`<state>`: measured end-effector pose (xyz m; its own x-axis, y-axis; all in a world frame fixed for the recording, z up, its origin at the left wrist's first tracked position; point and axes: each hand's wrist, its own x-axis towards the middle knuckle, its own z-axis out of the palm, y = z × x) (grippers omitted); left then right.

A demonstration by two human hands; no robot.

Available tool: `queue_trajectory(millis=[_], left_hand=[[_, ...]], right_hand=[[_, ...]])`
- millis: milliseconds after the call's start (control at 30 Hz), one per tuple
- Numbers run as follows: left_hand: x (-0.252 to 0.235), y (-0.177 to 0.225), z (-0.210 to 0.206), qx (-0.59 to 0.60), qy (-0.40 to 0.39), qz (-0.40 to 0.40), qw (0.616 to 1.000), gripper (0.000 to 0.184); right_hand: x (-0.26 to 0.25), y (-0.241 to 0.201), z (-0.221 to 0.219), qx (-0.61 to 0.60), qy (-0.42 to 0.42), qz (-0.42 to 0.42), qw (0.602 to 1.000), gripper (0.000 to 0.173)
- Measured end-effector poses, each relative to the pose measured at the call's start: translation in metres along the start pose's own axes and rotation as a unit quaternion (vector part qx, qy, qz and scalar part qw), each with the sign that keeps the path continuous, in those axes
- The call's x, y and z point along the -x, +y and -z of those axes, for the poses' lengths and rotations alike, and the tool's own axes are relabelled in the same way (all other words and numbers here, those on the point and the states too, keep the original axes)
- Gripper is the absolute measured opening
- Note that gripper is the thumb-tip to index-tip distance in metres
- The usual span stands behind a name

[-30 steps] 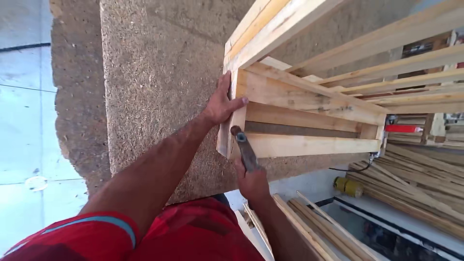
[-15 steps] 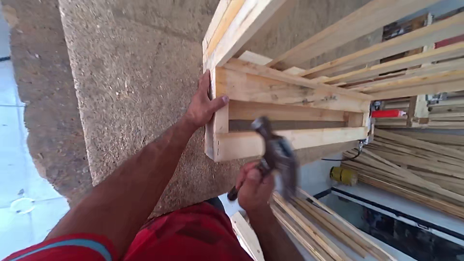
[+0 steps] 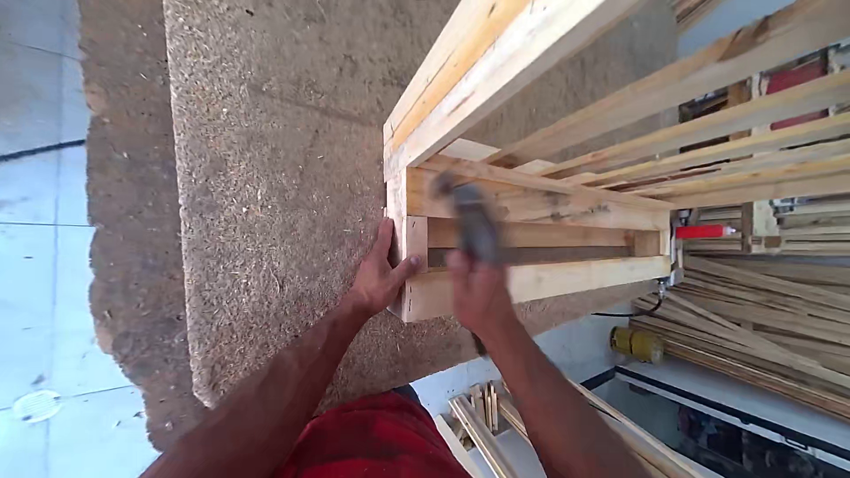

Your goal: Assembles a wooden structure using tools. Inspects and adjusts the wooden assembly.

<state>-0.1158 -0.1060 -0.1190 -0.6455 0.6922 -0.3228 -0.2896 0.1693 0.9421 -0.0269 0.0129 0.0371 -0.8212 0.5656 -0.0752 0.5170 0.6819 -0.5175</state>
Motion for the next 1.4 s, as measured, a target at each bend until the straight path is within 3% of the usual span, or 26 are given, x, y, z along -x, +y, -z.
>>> queue_trajectory(millis=[67, 100, 200, 267, 300, 400, 433, 533, 600, 667, 733, 800, 867, 900, 933, 1000, 1067, 1167, 1233, 1267, 1333, 1367, 1400], left_hand=[[0.000, -0.004, -0.004, -0.013, 0.012, -0.018, 1.000, 0.098], [0.000, -0.004, -0.006, -0.020, 0.016, -0.027, 0.999, 0.097], [0.000, -0.006, -0.008, -0.041, 0.026, -0.036, 0.998, 0.096], [-0.002, -0.006, -0.008, -0.050, 0.035, -0.038, 0.997, 0.095], [-0.001, -0.006, -0.008, -0.051, 0.034, -0.037, 0.997, 0.095], [0.002, -0.004, -0.007, -0.052, 0.023, -0.033, 0.998, 0.098], [0.004, -0.003, -0.008, -0.053, 0.021, -0.031, 0.998, 0.099], [0.002, -0.002, -0.005, -0.048, 0.020, -0.019, 0.998, 0.098], [0.000, -0.004, -0.005, -0.044, 0.021, -0.023, 0.999, 0.098], [-0.004, -0.007, -0.005, -0.055, 0.029, -0.041, 0.997, 0.097], [0.003, -0.007, -0.007, -0.061, 0.021, -0.040, 0.997, 0.096], [-0.007, -0.004, -0.004, -0.067, 0.031, -0.049, 0.996, 0.096], [0.003, -0.007, -0.006, -0.067, 0.021, -0.036, 0.997, 0.098], [0.004, -0.007, -0.007, -0.068, 0.023, -0.037, 0.997, 0.099], [-0.002, -0.008, -0.005, -0.070, 0.031, -0.045, 0.996, 0.099], [-0.005, -0.009, -0.004, -0.077, 0.030, -0.048, 0.995, 0.098], [0.003, -0.006, -0.005, -0.082, 0.015, -0.040, 0.996, 0.097], [-0.003, -0.003, -0.001, -0.084, 0.022, -0.039, 0.995, 0.097], [0.000, -0.004, -0.002, -0.085, 0.021, -0.032, 0.996, 0.097], [-0.005, -0.004, -0.001, -0.086, 0.024, -0.036, 0.995, 0.098], [-0.005, -0.005, 0.001, -0.083, 0.020, -0.037, 0.996, 0.097], [-0.001, -0.005, -0.001, -0.077, 0.016, -0.036, 0.996, 0.097], [-0.004, -0.004, -0.002, -0.073, 0.021, -0.040, 0.996, 0.097]], right_hand=[[-0.017, 0.008, -0.004, 0.117, -0.132, -0.087, 0.980, 0.055], [-0.024, 0.004, 0.004, 0.151, -0.131, -0.075, 0.977, 0.058], [-0.019, -0.013, 0.030, 0.085, 0.037, 0.077, 0.993, 0.052], [-0.012, -0.011, 0.022, 0.014, 0.081, 0.136, 0.987, 0.053], [-0.007, -0.001, 0.009, 0.020, 0.064, 0.126, 0.990, 0.054], [-0.019, -0.002, -0.002, 0.150, -0.146, -0.049, 0.977, 0.056], [-0.024, -0.012, 0.006, 0.161, -0.153, -0.056, 0.974, 0.058], [-0.020, -0.026, 0.027, 0.070, 0.017, 0.091, 0.993, 0.049], [-0.010, -0.012, 0.017, 0.021, 0.050, 0.111, 0.992, 0.052], [-0.009, 0.012, -0.003, 0.099, -0.056, 0.021, 0.993, 0.054], [-0.015, 0.008, 0.002, 0.187, -0.148, -0.067, 0.969, 0.058], [-0.030, -0.007, 0.024, 0.196, -0.067, 0.011, 0.978, 0.058], [-0.014, -0.008, 0.039, 0.096, 0.057, 0.103, 0.988, 0.053], [-0.012, -0.003, 0.035, 0.045, 0.079, 0.123, 0.988, 0.053], [-0.014, 0.008, 0.023, 0.029, 0.066, 0.113, 0.991, 0.055], [-0.015, 0.021, 0.008, 0.115, -0.071, -0.021, 0.991, 0.061], [-0.020, 0.006, 0.021, 0.185, -0.157, -0.092, 0.966, 0.064], [-0.023, -0.014, 0.045, 0.109, 0.037, 0.094, 0.989, 0.054], [-0.013, -0.003, 0.032, 0.012, 0.087, 0.131, 0.987, 0.055], [-0.011, 0.012, 0.016, 0.021, 0.068, 0.109, 0.991, 0.057], [-0.006, 0.025, 0.001, 0.137, -0.054, -0.020, 0.989, 0.058], [-0.009, 0.016, 0.009, 0.181, -0.117, -0.088, 0.972, 0.060], [-0.018, 0.003, 0.021, 0.206, -0.130, -0.098, 0.965, 0.062]])
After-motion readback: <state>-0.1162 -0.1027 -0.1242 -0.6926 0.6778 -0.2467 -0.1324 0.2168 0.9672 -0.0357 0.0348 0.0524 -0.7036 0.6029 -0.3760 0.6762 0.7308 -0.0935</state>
